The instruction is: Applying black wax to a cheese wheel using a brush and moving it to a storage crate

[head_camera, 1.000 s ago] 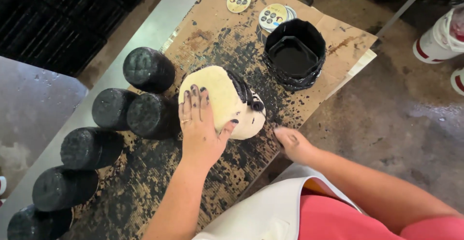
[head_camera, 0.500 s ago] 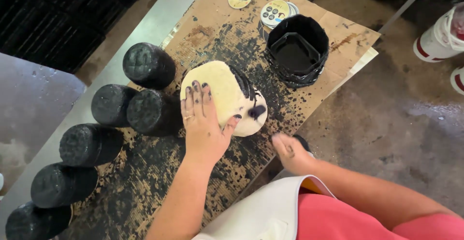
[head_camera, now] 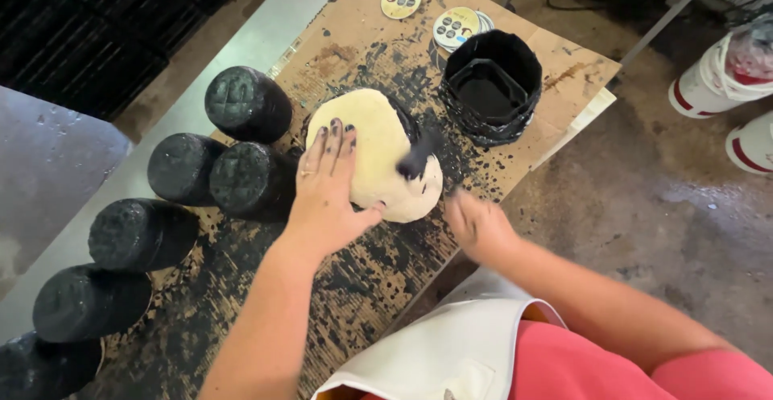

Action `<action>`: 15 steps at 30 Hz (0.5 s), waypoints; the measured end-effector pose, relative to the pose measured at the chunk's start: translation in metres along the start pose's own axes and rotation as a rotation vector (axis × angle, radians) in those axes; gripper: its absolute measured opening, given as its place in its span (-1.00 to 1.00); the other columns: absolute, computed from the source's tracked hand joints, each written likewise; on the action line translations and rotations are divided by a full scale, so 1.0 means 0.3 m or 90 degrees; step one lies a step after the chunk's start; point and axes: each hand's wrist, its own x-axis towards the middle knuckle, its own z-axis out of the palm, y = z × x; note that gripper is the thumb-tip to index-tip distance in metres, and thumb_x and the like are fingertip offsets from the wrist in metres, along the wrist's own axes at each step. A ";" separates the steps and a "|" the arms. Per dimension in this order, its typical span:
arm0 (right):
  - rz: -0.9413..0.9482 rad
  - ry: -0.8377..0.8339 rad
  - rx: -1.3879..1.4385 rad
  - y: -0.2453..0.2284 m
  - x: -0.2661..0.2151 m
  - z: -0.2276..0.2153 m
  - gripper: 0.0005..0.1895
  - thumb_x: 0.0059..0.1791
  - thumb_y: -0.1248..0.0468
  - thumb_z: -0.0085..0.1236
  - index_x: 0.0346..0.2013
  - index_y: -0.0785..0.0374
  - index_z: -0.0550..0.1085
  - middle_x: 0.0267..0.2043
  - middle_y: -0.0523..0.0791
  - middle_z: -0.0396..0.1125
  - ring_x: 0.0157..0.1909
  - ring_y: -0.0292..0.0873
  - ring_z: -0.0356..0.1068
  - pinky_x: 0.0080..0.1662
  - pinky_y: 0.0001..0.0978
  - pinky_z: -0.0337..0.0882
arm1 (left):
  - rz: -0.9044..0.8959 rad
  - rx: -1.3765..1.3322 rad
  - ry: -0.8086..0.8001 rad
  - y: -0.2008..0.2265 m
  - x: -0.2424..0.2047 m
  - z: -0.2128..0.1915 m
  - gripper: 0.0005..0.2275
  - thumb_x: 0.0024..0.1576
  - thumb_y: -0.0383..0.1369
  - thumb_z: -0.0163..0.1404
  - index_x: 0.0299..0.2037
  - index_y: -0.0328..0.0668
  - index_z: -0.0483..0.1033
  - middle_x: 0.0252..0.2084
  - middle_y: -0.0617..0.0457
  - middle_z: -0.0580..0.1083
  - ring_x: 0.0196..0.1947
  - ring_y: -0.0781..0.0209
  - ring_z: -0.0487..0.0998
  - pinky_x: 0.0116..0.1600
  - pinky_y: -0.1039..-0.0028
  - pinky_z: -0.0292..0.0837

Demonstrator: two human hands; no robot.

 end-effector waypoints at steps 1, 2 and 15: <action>0.020 -0.001 0.078 0.015 0.022 0.012 -0.72 0.07 0.08 0.00 -0.21 0.24 0.50 -0.56 0.06 0.45 -0.45 0.06 0.51 -0.27 -0.09 0.52 | 0.007 0.002 0.009 -0.014 0.001 -0.001 -0.09 -0.14 -0.09 0.22 0.43 -0.35 0.13 0.49 -0.35 0.05 0.50 -0.31 -0.05 0.45 -0.05 -0.18; 0.040 -0.001 0.155 0.033 0.046 0.022 -0.73 0.09 0.11 -0.03 -0.26 0.23 0.50 -0.55 0.03 0.45 -0.43 -0.01 0.49 -0.25 -0.15 0.50 | 0.014 0.004 0.019 -0.027 0.004 -0.001 -0.14 -0.08 -0.05 0.19 0.44 -0.29 0.16 0.49 -0.27 0.09 0.50 -0.26 -0.01 0.43 -0.03 -0.13; 0.208 -0.121 0.433 0.147 0.122 0.077 -0.65 0.12 0.11 -0.03 -0.46 0.19 0.52 -0.56 -0.07 0.46 -0.40 -0.22 0.44 -0.15 -0.28 0.47 | 0.050 0.054 0.113 -0.072 0.002 0.036 -0.23 -0.01 0.12 0.10 0.35 -0.17 0.29 0.37 -0.17 0.26 0.37 -0.22 0.19 0.31 -0.03 0.11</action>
